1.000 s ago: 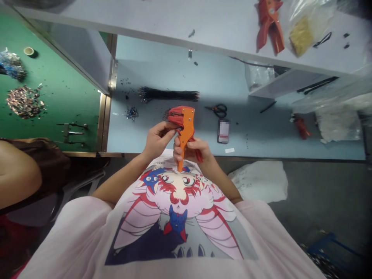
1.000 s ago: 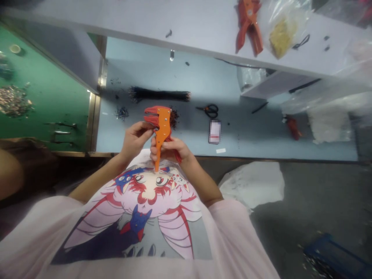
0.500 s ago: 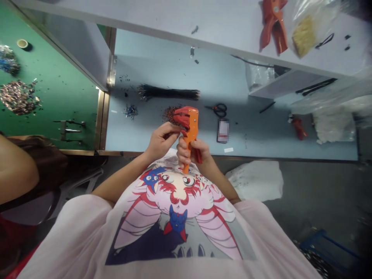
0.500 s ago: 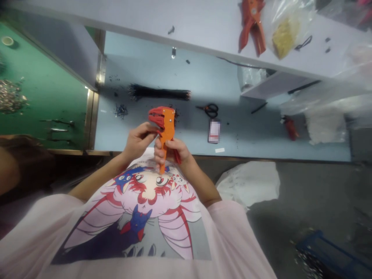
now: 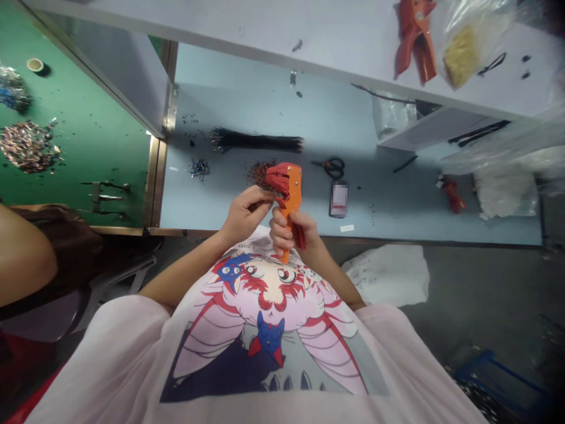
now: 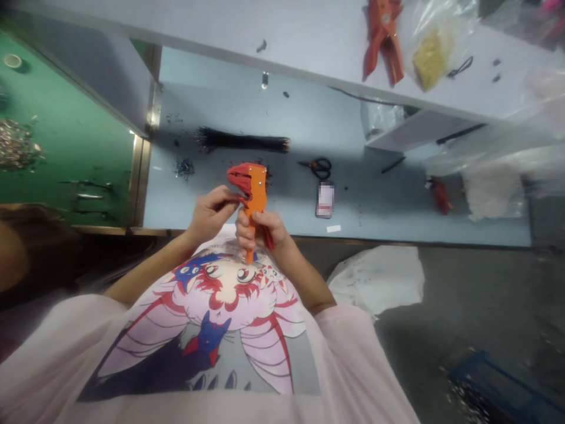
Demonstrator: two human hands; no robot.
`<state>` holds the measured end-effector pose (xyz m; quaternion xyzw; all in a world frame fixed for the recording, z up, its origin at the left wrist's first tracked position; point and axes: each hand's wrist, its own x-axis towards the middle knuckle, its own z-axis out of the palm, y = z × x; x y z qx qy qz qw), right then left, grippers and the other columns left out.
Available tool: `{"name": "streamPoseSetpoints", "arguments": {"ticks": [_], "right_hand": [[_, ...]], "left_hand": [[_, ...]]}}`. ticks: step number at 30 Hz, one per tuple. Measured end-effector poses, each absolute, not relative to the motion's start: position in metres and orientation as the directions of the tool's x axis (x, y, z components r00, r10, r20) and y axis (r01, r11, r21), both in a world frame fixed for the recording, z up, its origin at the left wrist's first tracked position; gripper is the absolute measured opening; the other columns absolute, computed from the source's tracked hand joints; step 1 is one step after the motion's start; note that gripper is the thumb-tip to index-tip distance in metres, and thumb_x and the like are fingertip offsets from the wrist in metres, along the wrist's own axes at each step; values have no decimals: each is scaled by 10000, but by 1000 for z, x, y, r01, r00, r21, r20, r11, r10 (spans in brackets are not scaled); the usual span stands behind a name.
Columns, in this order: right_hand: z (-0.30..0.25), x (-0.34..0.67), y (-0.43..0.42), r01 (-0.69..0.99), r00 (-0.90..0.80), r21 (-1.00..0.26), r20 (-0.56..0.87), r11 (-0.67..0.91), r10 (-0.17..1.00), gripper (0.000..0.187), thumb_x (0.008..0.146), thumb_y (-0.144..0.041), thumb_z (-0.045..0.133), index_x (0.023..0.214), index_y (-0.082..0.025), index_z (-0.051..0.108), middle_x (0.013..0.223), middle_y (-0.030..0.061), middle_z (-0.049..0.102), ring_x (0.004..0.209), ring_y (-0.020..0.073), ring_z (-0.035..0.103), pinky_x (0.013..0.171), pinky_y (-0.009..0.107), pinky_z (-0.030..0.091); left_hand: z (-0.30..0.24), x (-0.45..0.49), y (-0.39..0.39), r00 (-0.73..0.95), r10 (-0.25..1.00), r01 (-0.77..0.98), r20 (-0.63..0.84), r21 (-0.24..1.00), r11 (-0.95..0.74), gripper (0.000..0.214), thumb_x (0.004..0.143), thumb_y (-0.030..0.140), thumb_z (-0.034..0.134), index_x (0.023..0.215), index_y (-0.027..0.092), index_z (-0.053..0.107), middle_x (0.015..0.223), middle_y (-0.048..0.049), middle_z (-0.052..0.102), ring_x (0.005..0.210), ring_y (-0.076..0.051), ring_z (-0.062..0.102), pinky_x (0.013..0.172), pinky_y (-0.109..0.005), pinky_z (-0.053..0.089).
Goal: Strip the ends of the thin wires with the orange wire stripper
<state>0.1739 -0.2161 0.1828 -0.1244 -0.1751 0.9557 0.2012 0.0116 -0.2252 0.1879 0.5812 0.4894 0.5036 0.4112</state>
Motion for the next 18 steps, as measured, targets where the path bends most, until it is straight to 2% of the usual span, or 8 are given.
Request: {"name": "streamPoseSetpoints", "arguments": {"ticks": [6,10,13,15,18], "right_hand": [[191,170,-218,-354,-861,-402,-212,-844,462,380,786,-490,614,712,-199,382,525,-88,423,370,56,379,431,249,511],[191,167,-218,-372,-842,-417,-224,-830,490,419,826,-535,548,667,-201,351,472,-106,346,313,37,248,337,186,417],[187,165,-216,-399,-828,-400,-229,-825,511,413,867,-522,494,651,-201,348,451,-111,297,299,34,177,296,157,346],[184,164,-212,-425,-807,-373,-256,-825,532,392,878,-502,480,657,-200,367,457,-108,304,301,36,196,303,159,347],[179,163,-202,-489,-732,-331,-348,-807,586,328,869,-492,475,741,-190,459,535,-73,426,394,62,391,426,214,470]], "left_hand": [[187,12,-224,11,983,162,182,970,-181,144,819,148,535,856,181,670,795,-26,633,768,-123,575,707,-256,452],[187,12,-224,-7,985,176,174,970,-170,142,821,172,537,856,180,675,787,-25,634,754,-121,573,694,-249,453],[187,12,-223,-28,993,181,112,978,-105,144,818,199,551,879,175,679,809,-30,654,750,-121,584,682,-240,457],[184,13,-221,-62,996,177,60,983,-48,144,809,220,567,886,171,678,823,-28,671,733,-115,591,672,-232,461],[172,11,-214,-146,989,215,12,976,20,135,789,230,581,861,164,675,796,-18,678,684,-104,581,653,-224,459]]}}
